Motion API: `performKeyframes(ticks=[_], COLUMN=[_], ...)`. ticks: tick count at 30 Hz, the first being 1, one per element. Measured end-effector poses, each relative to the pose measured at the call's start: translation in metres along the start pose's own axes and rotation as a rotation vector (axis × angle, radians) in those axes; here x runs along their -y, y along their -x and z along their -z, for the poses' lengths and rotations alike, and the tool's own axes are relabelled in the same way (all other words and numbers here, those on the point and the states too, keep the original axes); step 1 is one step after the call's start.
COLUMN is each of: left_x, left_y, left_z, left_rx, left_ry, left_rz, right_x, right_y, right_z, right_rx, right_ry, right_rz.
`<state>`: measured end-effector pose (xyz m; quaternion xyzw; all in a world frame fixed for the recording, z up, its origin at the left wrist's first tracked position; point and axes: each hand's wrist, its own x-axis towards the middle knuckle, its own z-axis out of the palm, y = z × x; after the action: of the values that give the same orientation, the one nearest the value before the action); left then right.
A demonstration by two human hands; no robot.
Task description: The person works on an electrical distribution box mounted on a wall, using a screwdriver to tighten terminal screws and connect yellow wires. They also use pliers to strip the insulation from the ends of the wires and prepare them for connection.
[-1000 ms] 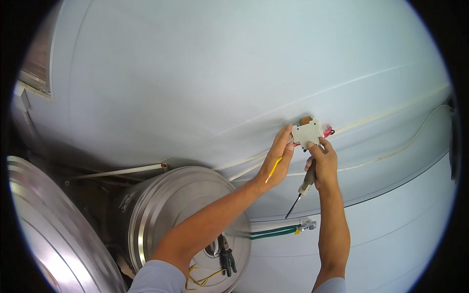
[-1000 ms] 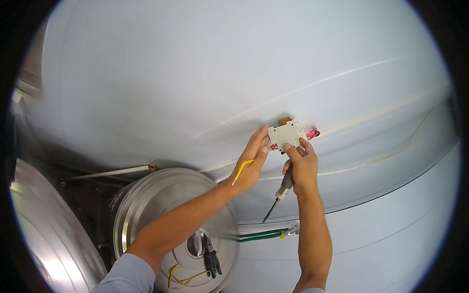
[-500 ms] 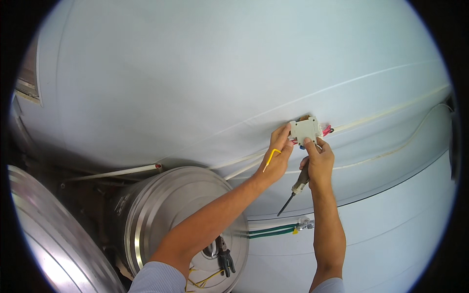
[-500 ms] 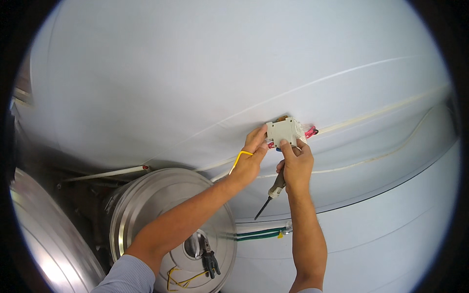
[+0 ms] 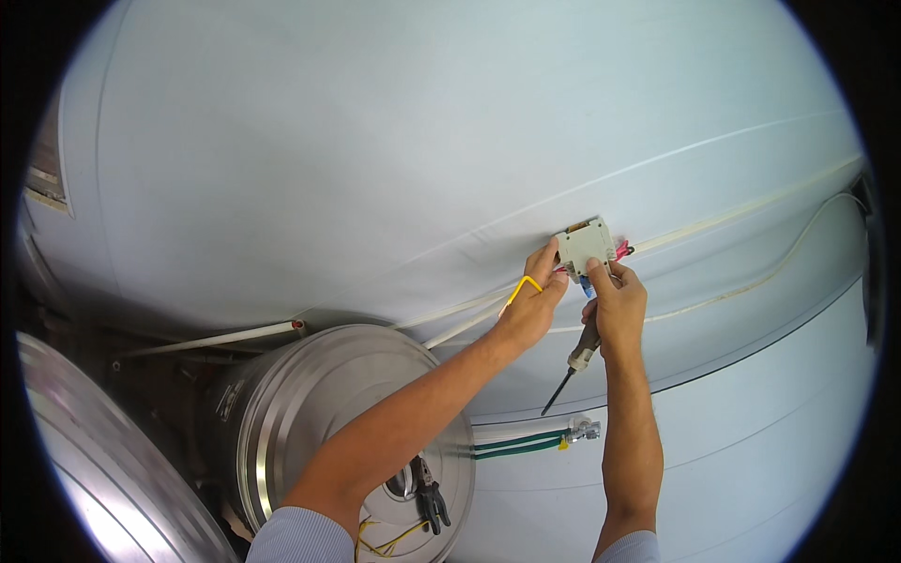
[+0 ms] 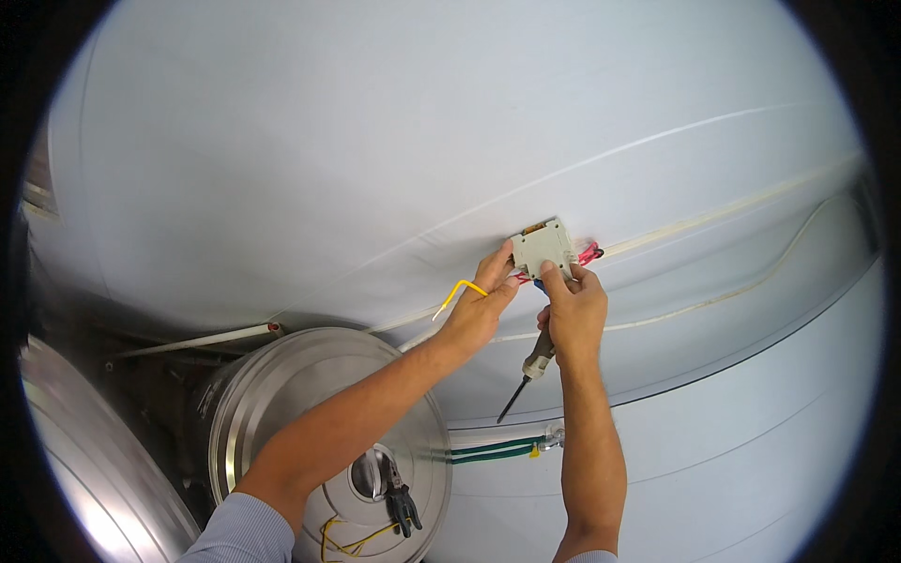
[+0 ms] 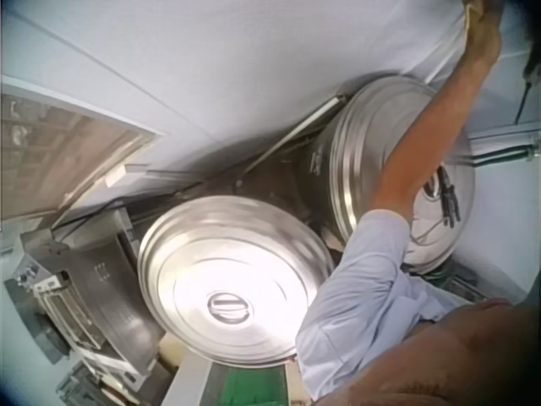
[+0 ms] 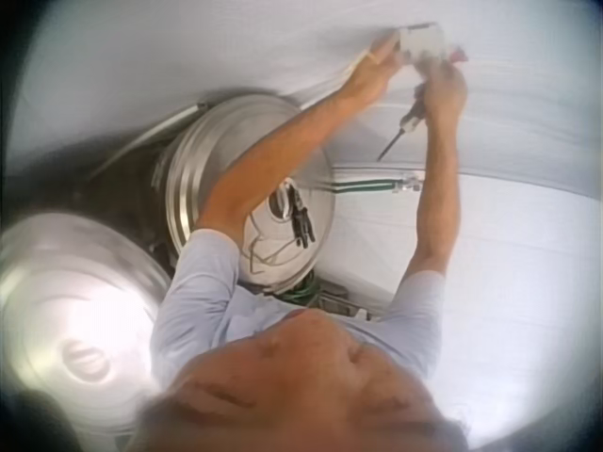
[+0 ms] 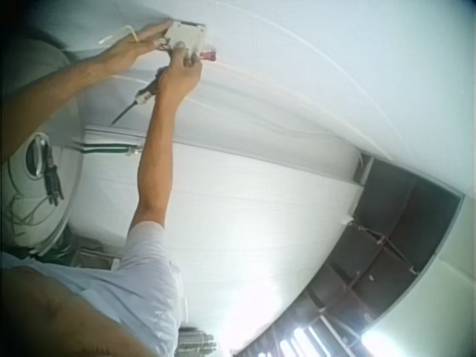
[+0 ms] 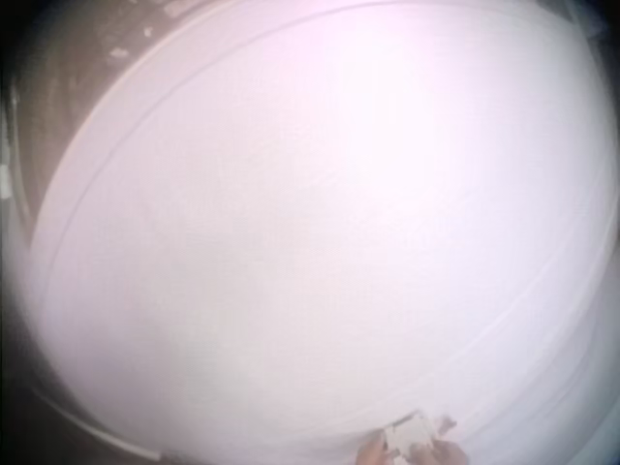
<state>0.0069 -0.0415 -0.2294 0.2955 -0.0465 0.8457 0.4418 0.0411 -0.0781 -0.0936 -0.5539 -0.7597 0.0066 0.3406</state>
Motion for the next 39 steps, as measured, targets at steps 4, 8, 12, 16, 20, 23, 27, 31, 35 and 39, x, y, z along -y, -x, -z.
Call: performKeyframes(ticks=[4,8,12,16,20,23,27,31,35,39], left_x=[0.000,-0.001,0.007,0.007,0.011,0.013,0.005,0.004,0.004,0.003], left_y=[0.000,0.003,0.002,0.000,-0.002,-0.004,-0.004,-0.005,-0.005,-0.005], left_z=[-0.001,0.000,-0.001,-0.002,0.000,0.003,-0.002,-0.003,-0.001,-0.003], left_rx=[-0.014,-0.001,0.008,-0.002,0.002,-0.007,0.004,-0.008,0.002,0.009], left_ry=[0.031,0.053,0.038,0.049,0.050,0.045,0.087,0.113,0.185,0.204], left_rz=[0.007,0.029,0.009,0.037,0.012,0.027,0.051,0.087,0.105,0.105], right_x=[0.004,0.004,-0.003,-0.004,-0.013,-0.014,-0.009,-0.003,-0.004,-0.005], right_y=[0.001,0.001,-0.001,-0.003,-0.007,-0.009,-0.006,-0.006,-0.008,-0.009], right_z=[-0.001,0.002,0.005,0.004,0.003,0.000,0.002,0.003,0.004,0.004], right_rx=[-0.026,-0.035,-0.015,0.017,-0.020,-0.027,-0.047,-0.021,-0.008,-0.017], right_ry=[0.110,0.217,0.189,0.182,0.245,0.242,0.150,0.195,0.230,0.221], right_rz=[0.040,0.054,0.051,0.039,0.114,0.091,0.029,0.042,0.029,0.048])
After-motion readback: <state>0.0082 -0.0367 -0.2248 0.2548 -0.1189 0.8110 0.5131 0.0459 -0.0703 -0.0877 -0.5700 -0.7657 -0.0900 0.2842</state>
